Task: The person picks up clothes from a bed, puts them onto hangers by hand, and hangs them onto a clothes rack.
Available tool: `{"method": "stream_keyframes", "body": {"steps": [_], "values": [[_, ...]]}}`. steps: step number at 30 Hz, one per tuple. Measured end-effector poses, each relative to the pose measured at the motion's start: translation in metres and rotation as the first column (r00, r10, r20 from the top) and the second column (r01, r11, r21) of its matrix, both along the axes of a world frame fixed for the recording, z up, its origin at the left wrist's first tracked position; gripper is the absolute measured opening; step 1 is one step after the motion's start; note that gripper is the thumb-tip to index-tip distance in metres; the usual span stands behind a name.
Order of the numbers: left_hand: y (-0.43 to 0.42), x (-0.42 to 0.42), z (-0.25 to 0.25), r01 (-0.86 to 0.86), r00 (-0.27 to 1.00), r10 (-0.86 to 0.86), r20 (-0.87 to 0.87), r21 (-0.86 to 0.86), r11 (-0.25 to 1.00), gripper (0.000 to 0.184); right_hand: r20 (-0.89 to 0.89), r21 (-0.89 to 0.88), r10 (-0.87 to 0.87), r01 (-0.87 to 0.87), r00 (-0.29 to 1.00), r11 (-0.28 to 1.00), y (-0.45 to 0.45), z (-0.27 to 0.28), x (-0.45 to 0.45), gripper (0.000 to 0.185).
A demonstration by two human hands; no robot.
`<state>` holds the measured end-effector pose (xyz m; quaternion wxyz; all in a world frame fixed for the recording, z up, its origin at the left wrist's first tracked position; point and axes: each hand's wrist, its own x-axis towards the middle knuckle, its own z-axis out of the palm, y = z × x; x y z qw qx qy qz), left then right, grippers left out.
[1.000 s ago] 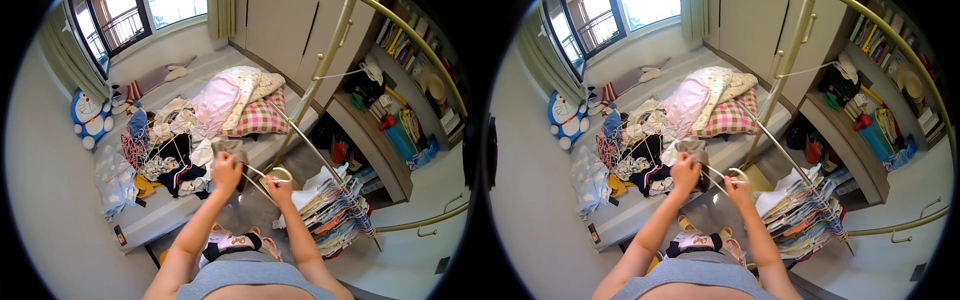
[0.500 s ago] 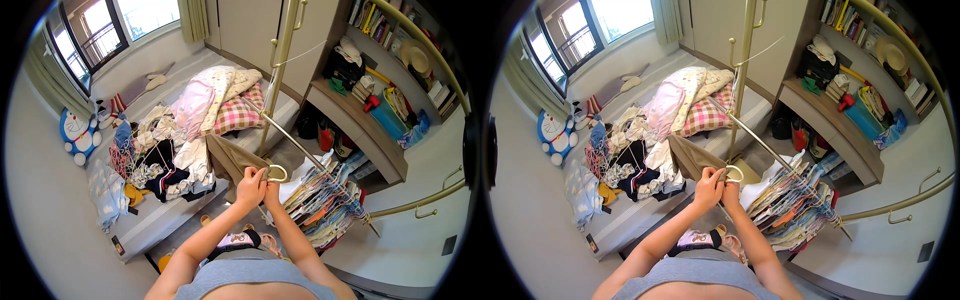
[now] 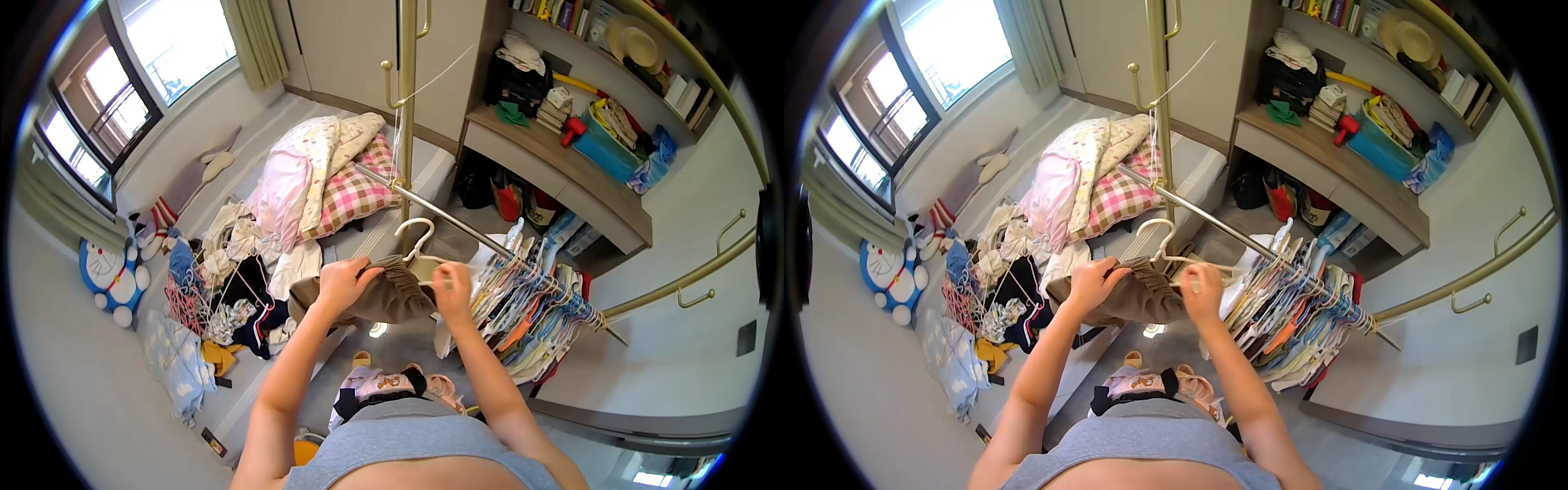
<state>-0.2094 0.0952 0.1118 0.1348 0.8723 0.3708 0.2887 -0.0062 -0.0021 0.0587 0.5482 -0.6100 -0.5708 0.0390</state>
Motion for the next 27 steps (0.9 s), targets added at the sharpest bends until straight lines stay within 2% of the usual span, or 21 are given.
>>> {"method": "stream_keyframes", "body": {"steps": [1, 2, 5, 7, 8, 11, 13, 15, 18, 21, 22, 25, 27], "values": [[0.003, 0.000, 0.000, -0.001, 1.000, 0.001, 0.017, -0.017, 1.000, 0.036, 0.089, -0.073, 0.023, -0.016, 0.996, 0.997, 0.002, -0.004, -0.005, 0.021], [0.006, -0.001, -0.001, -0.002, 0.999, 0.003, 0.034, -0.036, 0.999, 0.036, 0.252, -0.010, 0.000, 0.003, 0.968, 1.000, 0.008, -0.010, -0.018, 0.026], [0.021, -0.006, -0.005, -0.009, 0.994, 0.014, 0.108, -0.043, 0.999, 0.034, 0.243, -0.091, 0.200, -0.182, 0.949, 0.979, 0.018, -0.023, -0.050, 0.029], [0.035, -0.016, -0.008, -0.037, 0.989, 0.044, 0.144, -0.052, 0.998, 0.033, 0.015, -0.187, 0.315, -0.306, 0.949, 0.933, 0.020, -0.032, -0.069, 0.030], [0.045, -0.025, -0.008, -0.060, 0.986, 0.069, 0.151, -0.064, 0.996, 0.032, -0.093, -0.208, 0.308, -0.321, 0.947, 0.924, 0.020, -0.041, -0.076, 0.029], [0.080, -0.056, -0.012, -0.086, 0.961, 0.126, 0.245, -0.170, 0.982, 0.032, 0.258, -0.521, 0.420, -0.241, 0.870, 0.819, 0.017, -0.053, -0.062, 0.028], [0.100, -0.081, -0.019, -0.024, 0.949, 0.088, 0.304, -0.209, 0.978, 0.033, 0.383, -0.499, 0.340, -0.117, 0.859, 0.858, 0.020, -0.072, -0.044, 0.027], [0.112, -0.105, -0.034, 0.017, 0.977, 0.014, 0.212, -0.143, 0.990, 0.033, 0.484, -0.483, 0.232, 0.036, 0.844, 0.875, 0.022, -0.068, -0.027, 0.025], [0.117, -0.132, -0.027, 0.043, 0.992, -0.023, 0.127, -0.150, 0.988, 0.034, 0.587, -0.441, 0.160, 0.148, 0.793, 0.885, 0.022, -0.072, 0.002, 0.024], [0.131, -0.151, -0.036, 0.049, 0.997, -0.052, -0.048, -0.070, 0.996, 0.035, 0.581, -0.376, 0.097, 0.161, 0.808, 0.913, 0.018, -0.056, 0.008, 0.020], [0.137, -0.152, -0.038, 0.104, 0.991, -0.101, -0.084, 0.026, 0.994, 0.035, 0.557, -0.455, 0.135, 0.165, 0.820, 0.875, 0.017, -0.049, 0.005, 0.020], [0.142, -0.137, -0.042, 0.205, 0.974, -0.177, -0.141, 0.220, 0.954, 0.035, 0.483, -0.442, 0.177, 0.064, 0.858, 0.895, 0.027, -0.042, -0.017, 0.019], [0.143, -0.128, -0.048, 0.193, 0.980, -0.177, -0.094, 0.216, 0.957, 0.032, 0.397, -0.339, 0.241, -0.102, 0.886, 0.935, 0.035, -0.027, -0.038, 0.024]]}}
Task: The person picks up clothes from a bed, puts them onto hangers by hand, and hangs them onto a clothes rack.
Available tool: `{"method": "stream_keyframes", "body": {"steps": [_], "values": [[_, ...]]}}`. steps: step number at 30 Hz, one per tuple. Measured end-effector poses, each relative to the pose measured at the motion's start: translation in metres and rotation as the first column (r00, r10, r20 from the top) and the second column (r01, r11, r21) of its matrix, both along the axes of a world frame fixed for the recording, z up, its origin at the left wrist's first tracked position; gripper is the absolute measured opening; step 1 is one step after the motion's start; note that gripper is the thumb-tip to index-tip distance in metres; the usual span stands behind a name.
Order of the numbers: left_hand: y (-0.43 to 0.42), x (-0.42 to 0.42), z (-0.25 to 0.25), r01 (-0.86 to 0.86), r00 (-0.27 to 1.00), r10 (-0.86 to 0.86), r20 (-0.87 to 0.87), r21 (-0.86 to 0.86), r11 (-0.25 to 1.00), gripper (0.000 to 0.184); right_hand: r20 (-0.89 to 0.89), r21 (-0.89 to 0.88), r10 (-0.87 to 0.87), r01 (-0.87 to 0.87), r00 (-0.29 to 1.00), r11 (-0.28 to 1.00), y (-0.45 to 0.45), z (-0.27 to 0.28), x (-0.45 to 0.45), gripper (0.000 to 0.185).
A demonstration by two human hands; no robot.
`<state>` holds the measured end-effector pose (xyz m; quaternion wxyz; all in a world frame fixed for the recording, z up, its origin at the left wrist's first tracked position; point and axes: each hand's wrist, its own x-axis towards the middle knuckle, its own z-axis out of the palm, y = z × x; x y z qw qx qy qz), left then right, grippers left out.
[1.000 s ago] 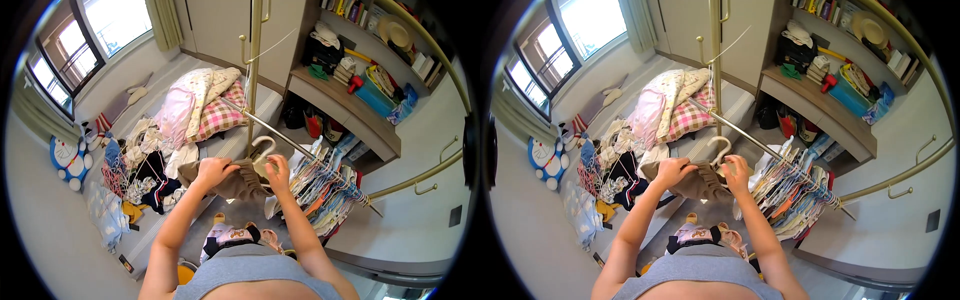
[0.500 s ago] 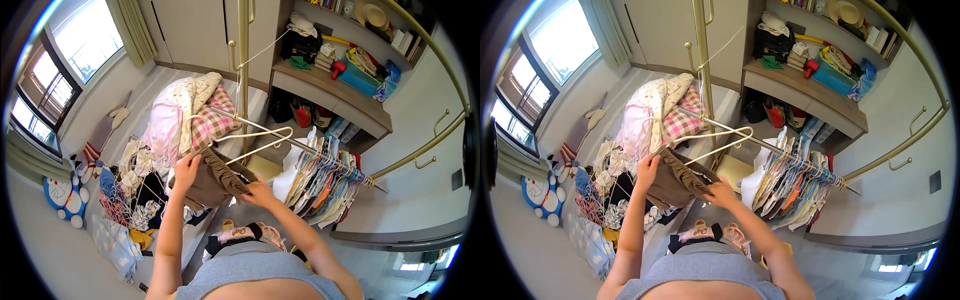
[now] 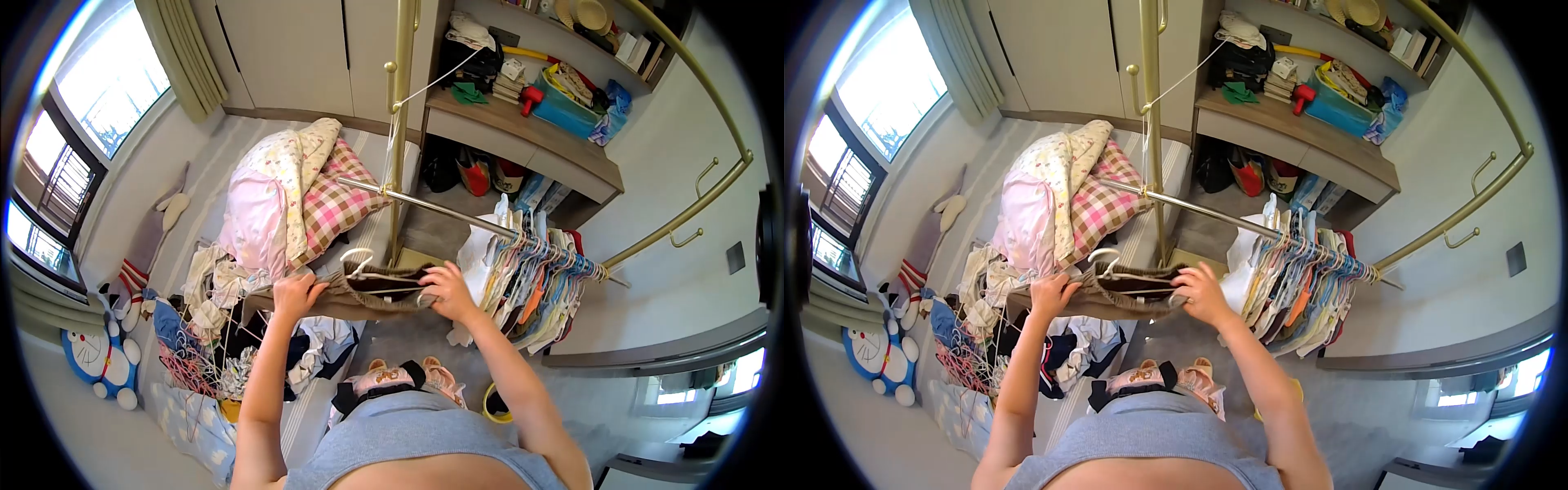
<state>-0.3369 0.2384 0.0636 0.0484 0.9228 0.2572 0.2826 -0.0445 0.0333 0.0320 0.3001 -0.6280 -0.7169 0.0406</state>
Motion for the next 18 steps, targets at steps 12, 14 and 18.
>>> {"method": "stream_keyframes", "body": {"steps": [12, 14, 18], "values": [[0.019, 0.008, -0.054, 0.000, 0.983, 0.031, 0.179, -0.168, 0.986, 0.024, -0.161, -0.172, -0.252, 0.224, 0.954, 0.959, 0.001, -0.016, -0.022, 0.023], [0.032, 0.000, -0.042, 0.031, 0.974, 0.018, 0.228, -0.210, 0.977, 0.026, -0.307, -0.143, -0.274, 0.241, 0.911, 0.960, -0.013, -0.015, -0.014, 0.020], [0.044, -0.003, -0.069, 0.165, 0.976, -0.066, 0.210, -0.500, 0.850, 0.021, -0.561, -0.204, -0.362, 0.299, 0.744, 0.932, -0.031, -0.023, -0.008, 0.021]]}}
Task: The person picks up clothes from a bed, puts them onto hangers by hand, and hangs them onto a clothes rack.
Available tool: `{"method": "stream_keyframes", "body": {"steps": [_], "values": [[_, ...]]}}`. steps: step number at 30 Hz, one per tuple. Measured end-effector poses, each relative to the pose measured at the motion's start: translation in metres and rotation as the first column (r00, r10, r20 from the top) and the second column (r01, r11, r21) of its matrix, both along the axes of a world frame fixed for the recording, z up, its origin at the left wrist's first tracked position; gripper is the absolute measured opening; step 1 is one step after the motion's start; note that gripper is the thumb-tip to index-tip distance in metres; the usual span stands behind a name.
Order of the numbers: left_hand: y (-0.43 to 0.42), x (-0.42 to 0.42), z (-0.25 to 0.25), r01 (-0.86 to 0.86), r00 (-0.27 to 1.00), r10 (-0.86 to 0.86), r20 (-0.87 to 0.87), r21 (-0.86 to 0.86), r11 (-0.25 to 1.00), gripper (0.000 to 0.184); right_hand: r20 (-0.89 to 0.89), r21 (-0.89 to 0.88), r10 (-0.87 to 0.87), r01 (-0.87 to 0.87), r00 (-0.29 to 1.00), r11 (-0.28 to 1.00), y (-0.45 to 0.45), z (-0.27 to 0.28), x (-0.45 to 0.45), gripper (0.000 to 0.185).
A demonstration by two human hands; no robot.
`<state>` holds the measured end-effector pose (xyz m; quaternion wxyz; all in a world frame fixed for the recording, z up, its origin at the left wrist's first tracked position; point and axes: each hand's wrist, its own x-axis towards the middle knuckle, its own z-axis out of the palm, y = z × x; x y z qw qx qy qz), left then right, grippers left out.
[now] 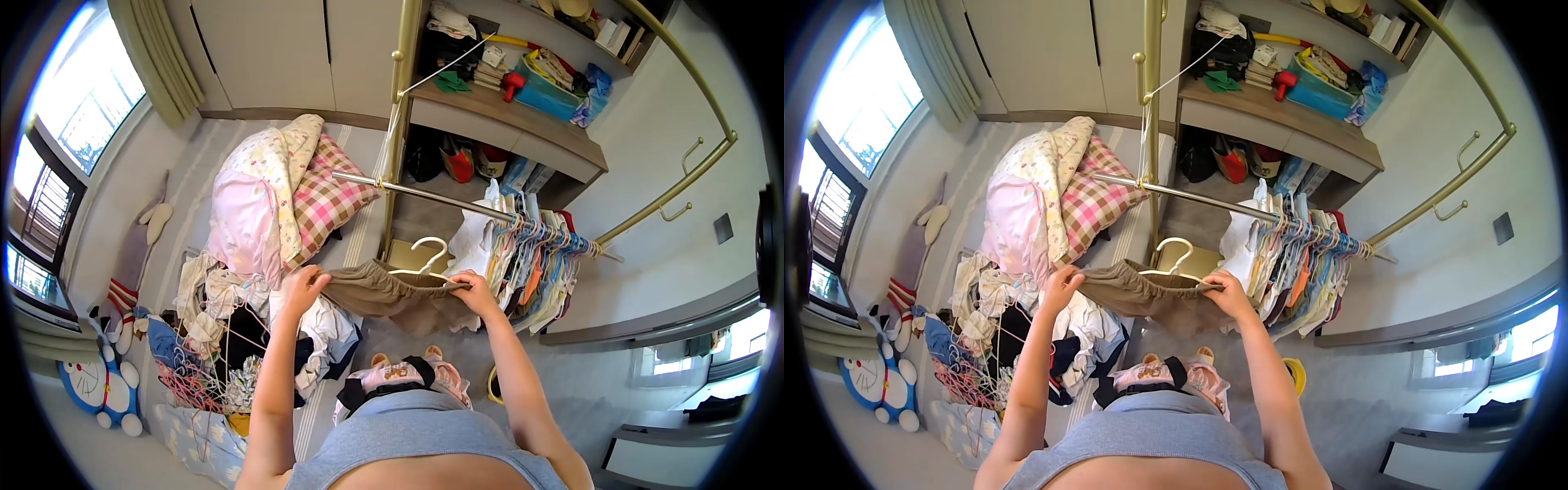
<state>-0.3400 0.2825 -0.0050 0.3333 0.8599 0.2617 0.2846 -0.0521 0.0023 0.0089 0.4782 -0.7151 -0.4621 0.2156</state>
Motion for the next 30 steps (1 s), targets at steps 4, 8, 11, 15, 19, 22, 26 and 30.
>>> {"method": "stream_keyframes", "body": {"steps": [4, 8, 11, 15, 19, 22, 26, 30], "values": [[0.008, 0.009, -0.024, 0.018, 0.999, -0.023, -0.024, -0.189, 0.982, 0.016, -0.448, -0.184, 0.063, -0.161, 0.892, 0.970, -0.019, 0.017, 0.002, 0.024], [0.025, 0.027, -0.029, -0.051, 0.982, 0.095, 0.160, -0.260, 0.964, 0.006, -0.614, -0.188, 0.106, -0.275, 0.782, 0.943, -0.036, 0.022, -0.002, 0.021], [0.022, 0.055, -0.031, -0.087, 0.981, 0.117, 0.154, -0.190, 0.978, 0.011, -0.624, -0.178, -0.012, -0.128, 0.781, 0.976, -0.047, -0.003, 0.006, 0.012], [0.018, 0.087, -0.045, -0.201, 0.978, 0.207, -0.005, -0.269, 0.942, 0.020, -0.590, -0.118, -0.229, 0.198, 0.775, 0.973, -0.059, -0.013, -0.004, 0.015], [-0.010, 0.107, -0.091, -0.202, 0.880, 0.197, -0.433, 0.037, 0.979, 0.042, -0.625, -0.170, -0.299, 0.248, 0.721, 0.954, -0.058, -0.016, -0.006, 0.031], [-0.067, 0.146, -0.086, 0.030, 0.964, -0.072, -0.258, -0.164, 0.986, 0.035, -0.639, -0.193, -0.233, 0.140, 0.733, 0.971, -0.046, -0.059, -0.001, 0.037], [-0.136, 0.205, -0.062, 0.143, 0.964, -0.210, -0.161, -0.349, 0.926, 0.028, -0.787, -0.121, -0.238, 0.236, 0.569, 0.964, -0.017, -0.093, 0.024, 0.036], [-0.173, 0.247, -0.048, 0.156, 0.974, -0.195, -0.118, -0.282, 0.947, 0.025, -0.800, -0.164, -0.323, 0.334, 0.505, 0.928, 0.006, -0.099, 0.065, 0.034]]}}
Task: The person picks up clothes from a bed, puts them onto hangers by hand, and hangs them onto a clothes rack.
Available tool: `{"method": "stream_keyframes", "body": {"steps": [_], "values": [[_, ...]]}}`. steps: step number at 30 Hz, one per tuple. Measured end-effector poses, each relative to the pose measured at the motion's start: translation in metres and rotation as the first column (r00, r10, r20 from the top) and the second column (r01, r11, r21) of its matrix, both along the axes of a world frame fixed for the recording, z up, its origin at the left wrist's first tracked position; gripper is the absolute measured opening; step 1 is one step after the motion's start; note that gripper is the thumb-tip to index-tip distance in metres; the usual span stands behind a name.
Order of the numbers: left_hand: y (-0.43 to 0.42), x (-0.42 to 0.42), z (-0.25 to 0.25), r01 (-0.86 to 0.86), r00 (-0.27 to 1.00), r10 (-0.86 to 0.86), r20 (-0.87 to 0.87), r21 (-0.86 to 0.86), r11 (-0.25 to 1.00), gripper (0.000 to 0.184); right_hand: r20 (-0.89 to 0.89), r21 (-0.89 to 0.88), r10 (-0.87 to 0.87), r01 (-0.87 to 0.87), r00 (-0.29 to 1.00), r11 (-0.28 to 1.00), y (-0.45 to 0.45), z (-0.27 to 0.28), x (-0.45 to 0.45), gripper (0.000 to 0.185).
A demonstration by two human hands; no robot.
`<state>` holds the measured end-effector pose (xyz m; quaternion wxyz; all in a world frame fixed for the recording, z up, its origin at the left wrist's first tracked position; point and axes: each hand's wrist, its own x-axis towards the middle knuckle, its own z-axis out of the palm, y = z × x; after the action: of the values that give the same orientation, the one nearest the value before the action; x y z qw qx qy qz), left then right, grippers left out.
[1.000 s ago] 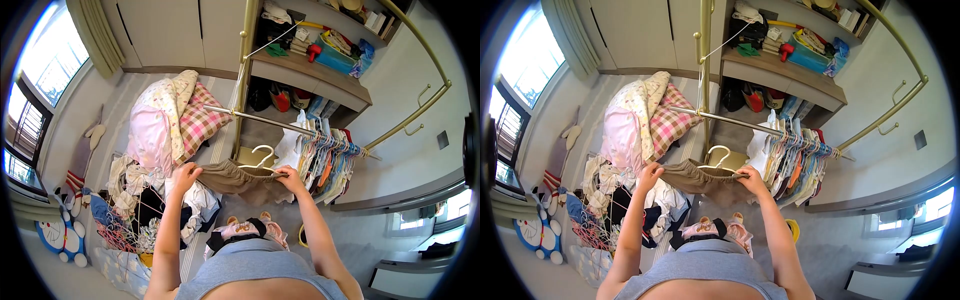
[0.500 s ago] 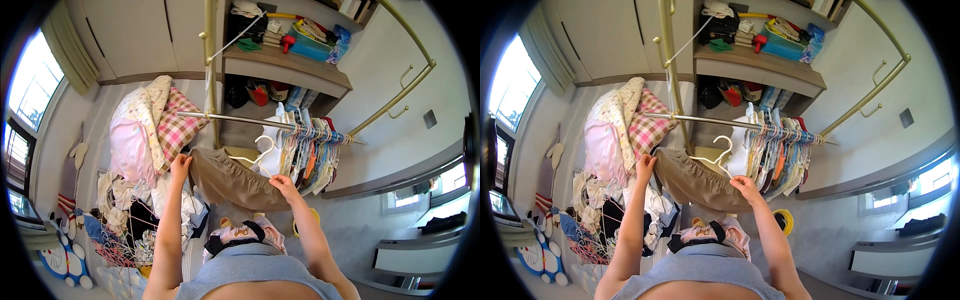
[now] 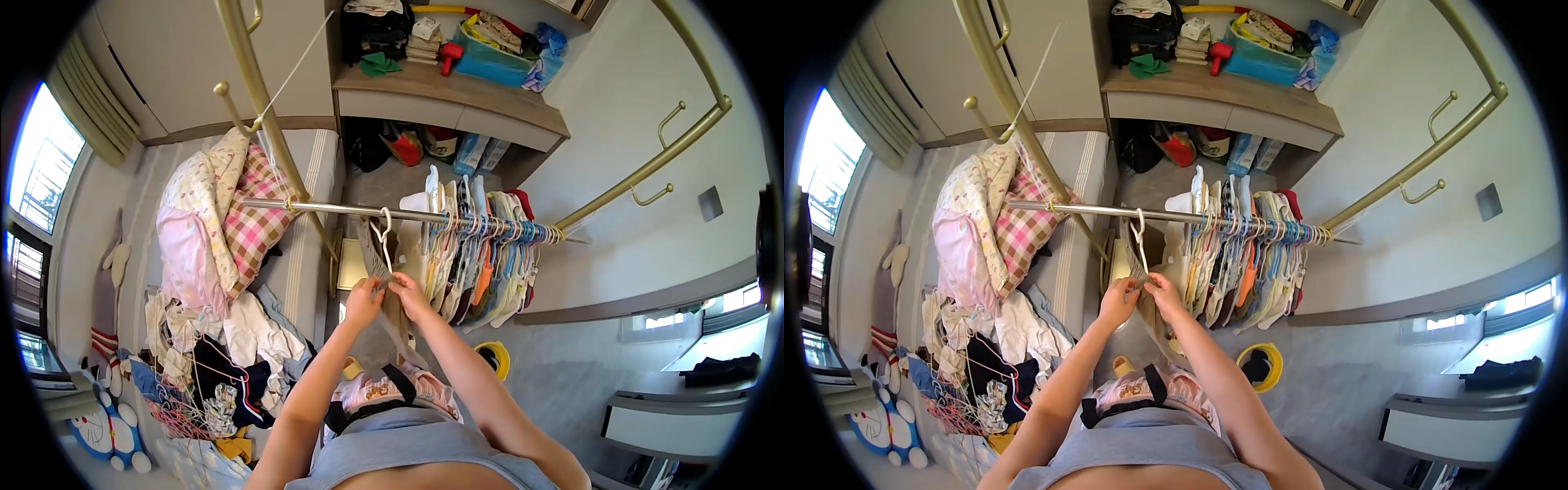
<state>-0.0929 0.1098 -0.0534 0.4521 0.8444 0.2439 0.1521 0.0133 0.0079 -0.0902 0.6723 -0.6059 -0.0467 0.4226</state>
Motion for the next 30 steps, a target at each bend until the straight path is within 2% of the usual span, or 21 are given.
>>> {"method": "stream_keyframes", "body": {"steps": [2, 3, 7, 10, 11, 14, 15, 16, 17, 18, 20, 22, 24, 28, 29, 30], "values": [[-0.006, 0.016, 0.003, -0.015, 1.000, 0.015, 0.018, 0.041, 0.999, 0.024, -0.032, -0.023, -0.061, 0.060, 0.998, 0.998, 0.005, -0.001, 0.023, 0.033], [-0.009, 0.022, 0.003, -0.021, 1.000, 0.020, 0.019, 0.051, 0.998, 0.023, -0.045, -0.008, -0.113, 0.113, 0.993, 0.994, 0.007, -0.021, 0.036, 0.032], [-0.017, 0.040, 0.003, -0.048, 0.999, 0.049, -0.004, 0.058, 0.997, 0.021, 0.082, -0.225, -0.142, 0.157, 0.987, 0.962, 0.004, -0.035, 0.074, 0.032], [-0.021, 0.044, -0.002, -0.088, 0.994, 0.091, -0.056, 0.053, 0.995, 0.021, 0.123, -0.295, -0.148, 0.179, 0.981, 0.939, -0.002, -0.065, 0.090, 0.030], [-0.023, 0.044, -0.004, -0.109, 0.991, 0.112, -0.072, 0.049, 0.993, 0.021, 0.201, -0.371, -0.243, 0.303, 0.949, 0.878, -0.001, -0.082, 0.093, 0.028], [-0.028, 0.040, -0.010, -0.160, 0.981, 0.164, -0.104, 0.051, 0.986, 0.020, 0.281, -0.434, -0.240, 0.346, 0.929, 0.832, -0.008, -0.098, 0.104, 0.027], [-0.029, 0.037, -0.010, -0.169, 0.978, 0.175, -0.112, 0.061, 0.984, 0.020, 0.400, -0.433, -0.122, 0.304, 0.908, 0.848, -0.014, -0.117, 0.112, 0.025], [-0.028, 0.030, -0.010, -0.197, 0.971, 0.205, -0.123, 0.075, 0.978, 0.019, 0.507, -0.431, 0.011, 0.242, 0.862, 0.869, -0.019, -0.133, 0.119, 0.024], [-0.028, 0.026, -0.005, -0.215, 0.953, 0.215, -0.213, 0.019, 0.976, 0.019, 0.572, -0.554, 0.243, 0.151, 0.783, 0.819, -0.024, -0.128, 0.126, 0.025], [-0.032, 0.019, -0.006, -0.264, 0.947, 0.269, -0.176, 0.047, 0.963, 0.018, 0.599, -0.665, 0.466, 0.080, 0.651, 0.743, -0.026, -0.116, 0.130, 0.026], [-0.034, -0.001, -0.022, -0.321, 0.930, 0.324, -0.175, 0.046, 0.946, 0.018, 0.648, -0.754, 0.682, 0.163, 0.339, 0.636, -0.026, -0.076, 0.117, 0.026], [-0.040, -0.022, -0.035, -0.431, 0.884, 0.431, -0.182, 0.043, 0.901, 0.018, 0.853, -0.520, 0.497, 0.348, 0.159, 0.780, -0.025, -0.061, 0.100, 0.023], [-0.043, -0.054, -0.043, -0.535, 0.828, 0.534, -0.172, 0.045, 0.844, 0.018, 0.904, -0.409, 0.364, 0.204, 0.226, 0.889, -0.014, -0.046, 0.078, 0.021], [-0.045, -0.128, -0.058, -0.742, 0.664, 0.736, -0.133, 0.009, 0.671, 0.017, 0.812, -0.467, 0.500, -0.180, 0.301, 0.866, 0.026, -0.030, 0.006, 0.017], [-0.047, -0.147, -0.061, -0.787, 0.613, 0.778, -0.137, -0.019, 0.616, 0.016, 0.773, -0.447, 0.522, -0.274, 0.360, 0.852, 0.040, -0.032, -0.013, 0.014], [-0.049, -0.168, -0.063, -0.828, 0.560, 0.816, -0.144, -0.047, 0.559, 0.016, 0.761, -0.427, 0.547, -0.364, 0.350, 0.828, 0.054, -0.034, -0.034, 0.014]]}}
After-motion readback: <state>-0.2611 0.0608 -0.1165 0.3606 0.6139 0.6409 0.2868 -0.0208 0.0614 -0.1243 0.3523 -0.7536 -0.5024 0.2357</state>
